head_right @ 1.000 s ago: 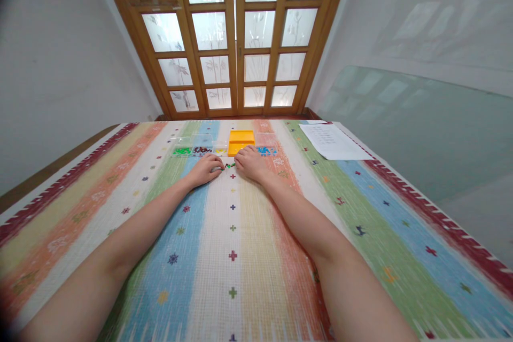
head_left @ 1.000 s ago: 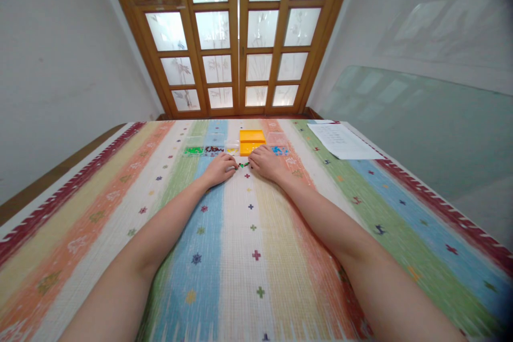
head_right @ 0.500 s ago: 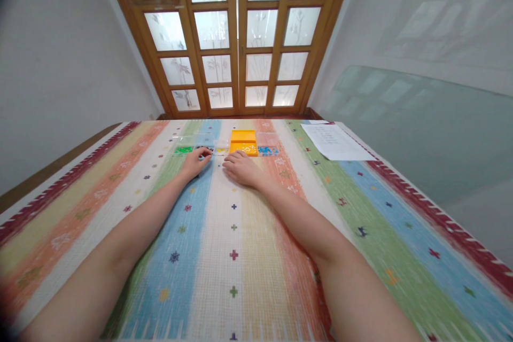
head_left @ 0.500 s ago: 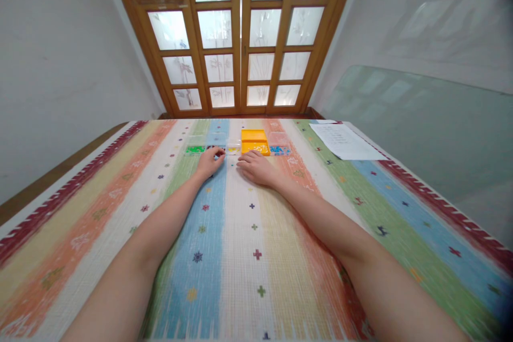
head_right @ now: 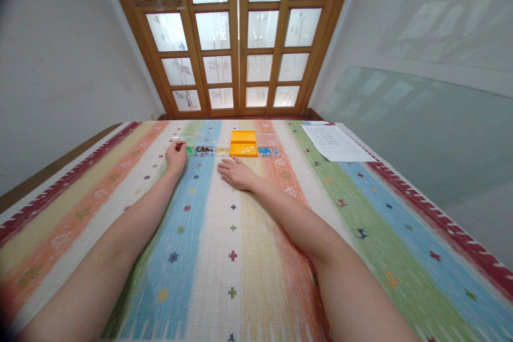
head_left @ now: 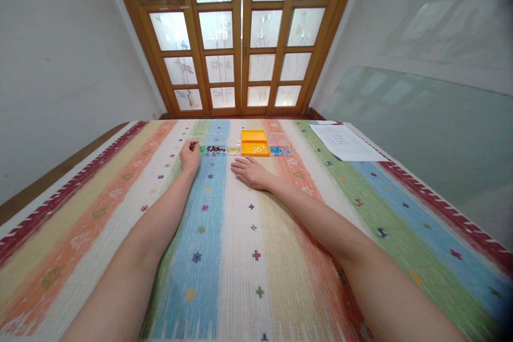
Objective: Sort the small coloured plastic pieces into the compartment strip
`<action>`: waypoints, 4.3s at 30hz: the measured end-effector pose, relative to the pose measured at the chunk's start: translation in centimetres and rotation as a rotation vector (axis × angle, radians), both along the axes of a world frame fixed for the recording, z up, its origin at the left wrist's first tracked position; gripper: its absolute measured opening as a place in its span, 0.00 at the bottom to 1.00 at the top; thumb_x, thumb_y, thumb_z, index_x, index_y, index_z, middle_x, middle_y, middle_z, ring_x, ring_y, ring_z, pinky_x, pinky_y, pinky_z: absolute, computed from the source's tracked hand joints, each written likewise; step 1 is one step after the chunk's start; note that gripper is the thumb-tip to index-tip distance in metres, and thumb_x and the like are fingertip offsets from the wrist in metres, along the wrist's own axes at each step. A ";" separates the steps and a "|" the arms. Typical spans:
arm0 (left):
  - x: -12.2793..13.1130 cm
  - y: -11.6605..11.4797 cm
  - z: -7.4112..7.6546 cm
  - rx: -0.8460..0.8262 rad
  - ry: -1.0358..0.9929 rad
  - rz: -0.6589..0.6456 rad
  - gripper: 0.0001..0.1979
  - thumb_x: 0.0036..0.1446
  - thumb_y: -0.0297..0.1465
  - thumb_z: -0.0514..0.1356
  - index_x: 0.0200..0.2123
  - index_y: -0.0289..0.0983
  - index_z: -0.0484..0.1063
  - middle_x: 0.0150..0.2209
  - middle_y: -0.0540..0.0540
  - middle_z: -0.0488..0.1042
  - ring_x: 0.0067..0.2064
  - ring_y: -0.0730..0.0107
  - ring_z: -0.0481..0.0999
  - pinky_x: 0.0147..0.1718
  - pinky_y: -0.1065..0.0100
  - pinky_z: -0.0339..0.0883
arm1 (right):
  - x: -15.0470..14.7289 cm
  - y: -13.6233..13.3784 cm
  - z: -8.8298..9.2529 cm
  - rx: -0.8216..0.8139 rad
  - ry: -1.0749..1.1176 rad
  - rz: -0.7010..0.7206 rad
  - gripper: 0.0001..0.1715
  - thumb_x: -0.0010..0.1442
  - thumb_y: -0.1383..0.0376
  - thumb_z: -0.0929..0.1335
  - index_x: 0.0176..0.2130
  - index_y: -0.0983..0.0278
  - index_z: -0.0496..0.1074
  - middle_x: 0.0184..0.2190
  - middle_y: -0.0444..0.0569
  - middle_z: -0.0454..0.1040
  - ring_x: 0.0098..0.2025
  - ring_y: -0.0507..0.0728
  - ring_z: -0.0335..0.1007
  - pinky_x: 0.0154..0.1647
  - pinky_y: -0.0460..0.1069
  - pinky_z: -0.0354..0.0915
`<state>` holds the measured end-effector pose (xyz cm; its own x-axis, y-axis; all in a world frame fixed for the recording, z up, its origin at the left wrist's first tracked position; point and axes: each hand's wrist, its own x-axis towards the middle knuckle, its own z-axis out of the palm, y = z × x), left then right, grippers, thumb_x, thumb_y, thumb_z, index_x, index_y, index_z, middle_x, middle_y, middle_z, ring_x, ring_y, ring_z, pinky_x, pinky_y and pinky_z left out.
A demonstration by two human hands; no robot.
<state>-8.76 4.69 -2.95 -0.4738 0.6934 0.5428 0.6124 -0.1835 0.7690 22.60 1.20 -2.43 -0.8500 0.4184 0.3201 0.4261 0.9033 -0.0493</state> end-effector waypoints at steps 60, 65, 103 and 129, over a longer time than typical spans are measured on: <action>8.7 -5.0 2.1 -0.188 0.857 -0.839 0.19 0.69 0.32 0.55 0.58 0.42 0.78 0.56 0.41 0.76 0.59 0.56 0.72 0.62 0.53 0.64 | 8.0 7.0 -0.9 -0.070 0.741 -0.870 0.28 0.72 0.59 0.55 0.48 0.66 0.79 0.48 0.60 0.80 0.50 0.65 0.75 0.54 0.57 0.67; 8.7 -5.0 2.0 -0.174 0.843 -0.839 0.19 0.68 0.32 0.55 0.58 0.43 0.78 0.56 0.41 0.77 0.59 0.56 0.72 0.62 0.53 0.65 | 7.4 6.6 -1.3 -0.041 0.722 -0.817 0.25 0.72 0.59 0.58 0.46 0.66 0.80 0.47 0.60 0.80 0.49 0.66 0.73 0.54 0.58 0.66; 8.6 -4.5 1.3 -0.157 0.788 -0.820 0.18 0.68 0.30 0.55 0.56 0.40 0.78 0.55 0.41 0.79 0.57 0.57 0.74 0.61 0.53 0.66 | 5.2 4.9 -0.7 -0.052 0.568 -0.611 0.18 0.73 0.63 0.62 0.43 0.63 0.80 0.45 0.56 0.81 0.48 0.63 0.74 0.53 0.55 0.66; 9.5 -4.9 2.1 -0.161 0.811 -0.904 0.17 0.70 0.31 0.53 0.50 0.40 0.82 0.52 0.42 0.81 0.56 0.58 0.74 0.62 0.53 0.65 | 5.1 4.7 -0.4 -0.074 0.546 -0.583 0.18 0.73 0.63 0.62 0.44 0.63 0.81 0.45 0.56 0.81 0.48 0.62 0.75 0.54 0.55 0.66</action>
<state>0.78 -0.19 -0.87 0.6484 0.6838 0.3347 0.6257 -0.7291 0.2772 27.68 5.88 -2.85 -0.2194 0.7832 0.5818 0.7268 0.5290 -0.4380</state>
